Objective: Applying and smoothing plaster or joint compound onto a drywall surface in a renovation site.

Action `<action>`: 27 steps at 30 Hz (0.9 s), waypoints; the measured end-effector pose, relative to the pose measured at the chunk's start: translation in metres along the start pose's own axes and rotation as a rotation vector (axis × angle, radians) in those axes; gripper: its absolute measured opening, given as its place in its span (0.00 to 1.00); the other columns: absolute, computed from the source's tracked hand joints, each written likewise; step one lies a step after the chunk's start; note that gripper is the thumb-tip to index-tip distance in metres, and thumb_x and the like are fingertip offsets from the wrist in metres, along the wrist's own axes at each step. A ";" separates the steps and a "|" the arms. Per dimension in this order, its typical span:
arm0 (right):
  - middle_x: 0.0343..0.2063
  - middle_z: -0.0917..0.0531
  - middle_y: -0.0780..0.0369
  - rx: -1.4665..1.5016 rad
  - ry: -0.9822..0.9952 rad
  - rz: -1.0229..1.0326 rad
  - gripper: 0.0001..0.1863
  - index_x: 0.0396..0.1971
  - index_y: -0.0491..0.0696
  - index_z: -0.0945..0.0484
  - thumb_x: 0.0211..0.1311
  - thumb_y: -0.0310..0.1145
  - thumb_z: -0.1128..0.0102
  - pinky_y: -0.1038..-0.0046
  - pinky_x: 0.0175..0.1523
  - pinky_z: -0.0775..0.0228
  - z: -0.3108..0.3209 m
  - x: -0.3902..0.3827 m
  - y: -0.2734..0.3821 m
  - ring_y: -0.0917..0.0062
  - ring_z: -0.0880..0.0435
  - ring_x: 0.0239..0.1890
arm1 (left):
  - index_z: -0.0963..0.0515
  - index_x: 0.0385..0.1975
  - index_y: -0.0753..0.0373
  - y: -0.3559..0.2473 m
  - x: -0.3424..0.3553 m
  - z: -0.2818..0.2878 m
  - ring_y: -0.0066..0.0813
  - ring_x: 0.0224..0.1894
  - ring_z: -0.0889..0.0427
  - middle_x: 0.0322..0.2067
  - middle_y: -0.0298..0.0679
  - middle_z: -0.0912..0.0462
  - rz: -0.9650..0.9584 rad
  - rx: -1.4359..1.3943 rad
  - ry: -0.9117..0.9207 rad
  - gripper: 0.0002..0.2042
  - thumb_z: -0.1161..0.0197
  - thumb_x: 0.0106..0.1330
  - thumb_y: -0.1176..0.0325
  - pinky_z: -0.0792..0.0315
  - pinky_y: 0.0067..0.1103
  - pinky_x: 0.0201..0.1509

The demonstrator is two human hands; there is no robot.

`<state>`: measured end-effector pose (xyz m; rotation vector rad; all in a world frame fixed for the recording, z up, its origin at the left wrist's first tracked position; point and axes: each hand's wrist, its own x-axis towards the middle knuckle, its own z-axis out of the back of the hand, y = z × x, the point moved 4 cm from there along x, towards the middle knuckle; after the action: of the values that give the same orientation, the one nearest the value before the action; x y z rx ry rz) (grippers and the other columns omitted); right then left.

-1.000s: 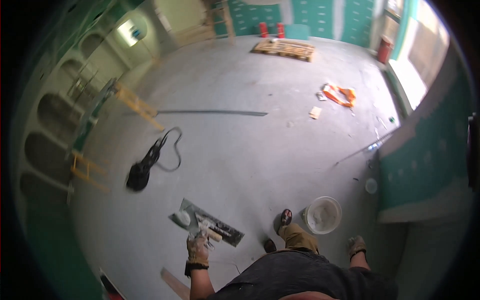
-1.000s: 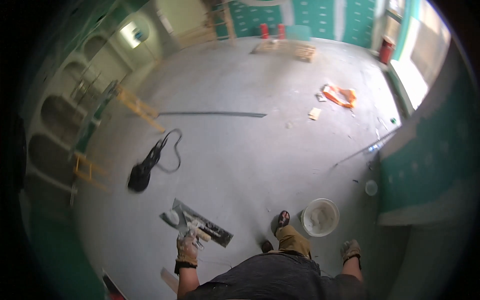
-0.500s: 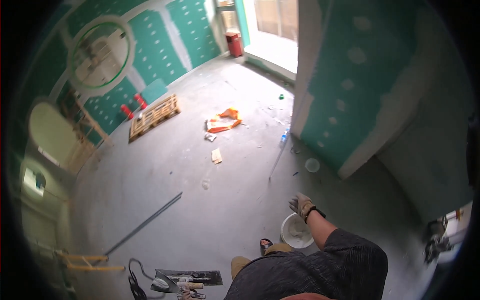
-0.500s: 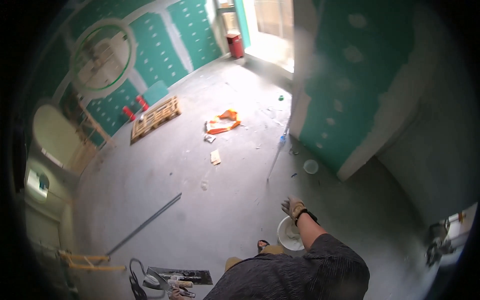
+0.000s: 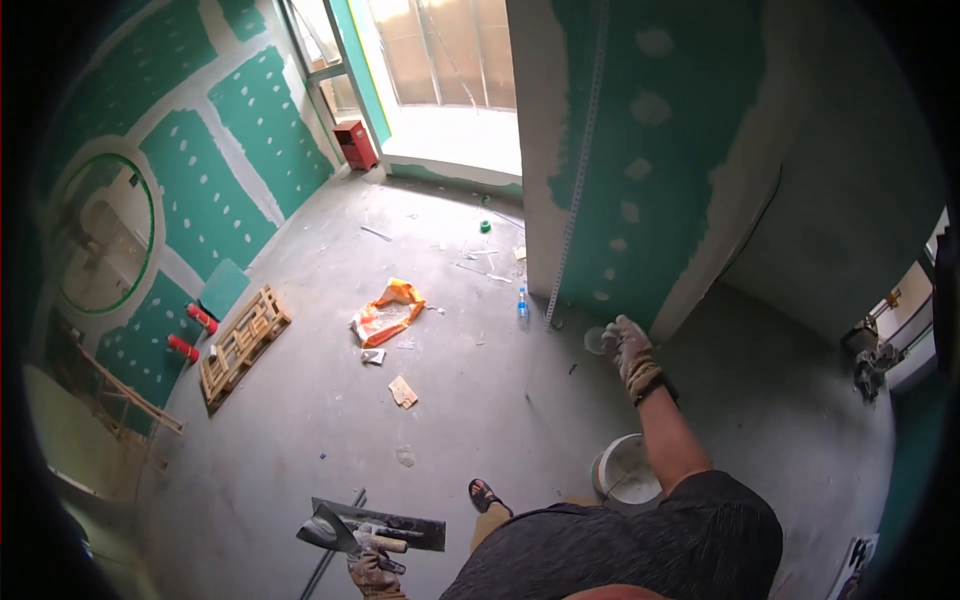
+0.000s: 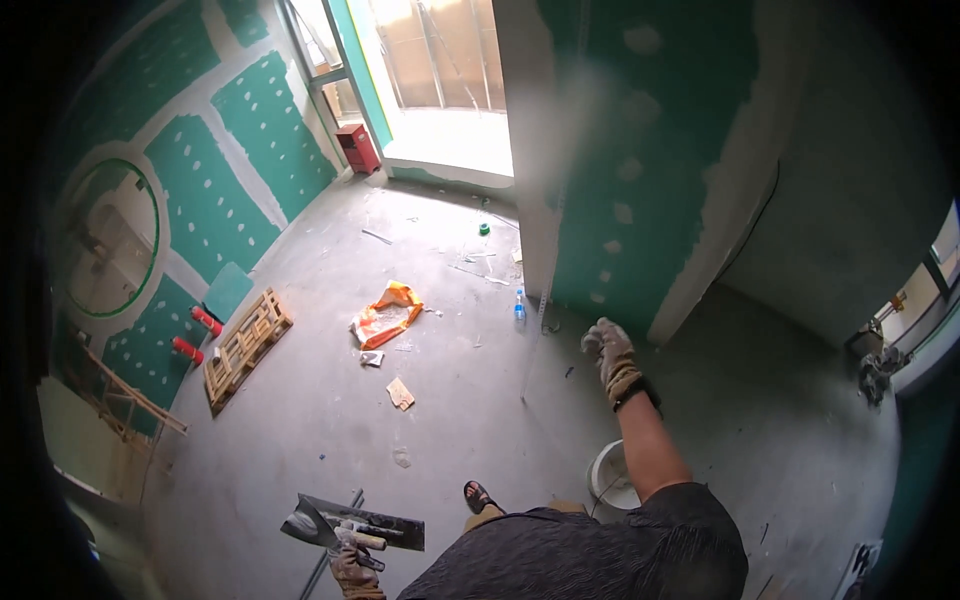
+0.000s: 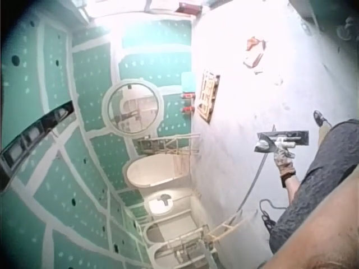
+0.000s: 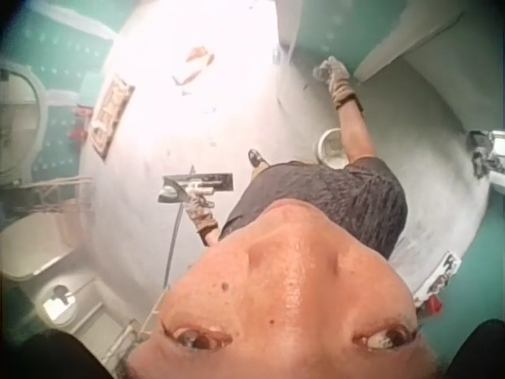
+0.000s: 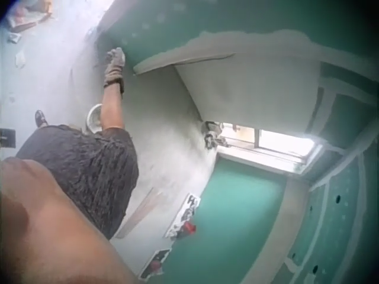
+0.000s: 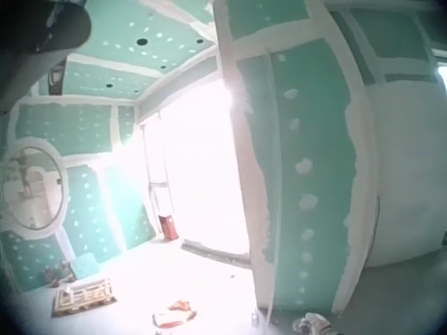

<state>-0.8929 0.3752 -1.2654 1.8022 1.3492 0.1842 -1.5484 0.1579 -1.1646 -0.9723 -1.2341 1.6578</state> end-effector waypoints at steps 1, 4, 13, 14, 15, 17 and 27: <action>0.28 0.20 0.69 0.002 -0.009 0.007 0.07 0.39 0.54 0.24 0.69 0.41 0.39 0.77 0.33 0.26 -0.014 0.004 0.000 0.80 0.20 0.26 | 0.21 0.34 0.67 0.025 0.029 0.018 0.23 0.19 0.25 0.21 0.42 0.15 -0.025 0.054 0.030 0.21 0.51 0.76 0.53 0.26 0.19 0.23; 0.32 0.19 0.70 -0.166 -0.269 0.207 0.17 0.50 0.52 0.24 0.67 0.43 0.36 0.77 0.38 0.27 -0.059 0.002 0.039 0.81 0.21 0.30 | 0.20 0.31 0.67 0.013 0.102 0.026 0.24 0.17 0.25 0.22 0.42 0.15 -0.105 0.111 0.111 0.19 0.51 0.75 0.58 0.31 0.16 0.14; 0.56 0.23 0.57 -0.549 -0.337 0.606 0.43 0.71 0.42 0.41 0.64 0.48 0.32 0.68 0.62 0.32 -0.149 0.125 0.130 0.72 0.23 0.58 | 0.21 0.48 0.69 -0.029 0.325 -0.057 0.27 0.19 0.22 0.27 0.41 0.16 0.012 -0.140 0.334 0.15 0.44 0.67 0.65 0.28 0.23 0.14; 0.63 0.26 0.51 -0.649 -0.381 0.704 0.44 0.71 0.40 0.41 0.64 0.47 0.32 0.67 0.65 0.33 -0.157 0.140 0.140 0.68 0.25 0.63 | 0.21 0.48 0.68 -0.034 0.352 -0.071 0.27 0.19 0.22 0.27 0.41 0.16 -0.014 -0.168 0.348 0.15 0.43 0.67 0.66 0.27 0.23 0.14; 0.63 0.26 0.51 -0.638 -0.378 0.730 0.44 0.71 0.40 0.41 0.64 0.47 0.32 0.67 0.65 0.33 -0.167 0.153 0.148 0.68 0.25 0.63 | 0.21 0.48 0.68 -0.037 0.373 -0.079 0.28 0.19 0.21 0.28 0.41 0.16 -0.034 -0.188 0.351 0.15 0.43 0.66 0.66 0.27 0.24 0.14; 0.66 0.31 0.47 -0.665 -0.396 0.801 0.45 0.71 0.39 0.42 0.62 0.47 0.30 0.65 0.68 0.35 -0.183 0.181 0.166 0.63 0.29 0.67 | 0.21 0.48 0.68 -0.042 0.414 -0.091 0.29 0.19 0.21 0.28 0.41 0.16 -0.066 -0.225 0.345 0.15 0.42 0.65 0.67 0.27 0.24 0.15; 0.47 0.21 0.52 -0.489 -0.297 1.097 0.27 0.63 0.42 0.33 0.70 0.40 0.38 0.71 0.45 0.23 -0.204 0.299 0.238 0.68 0.19 0.40 | 0.21 0.46 0.66 -0.066 0.568 -0.147 0.34 0.20 0.19 0.31 0.41 0.15 -0.091 -0.346 0.296 0.14 0.36 0.61 0.71 0.25 0.27 0.16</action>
<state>-0.7164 0.7239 -1.0785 1.8400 -0.0176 0.7173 -1.6031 0.7455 -1.1905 -1.2978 -1.3608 1.1991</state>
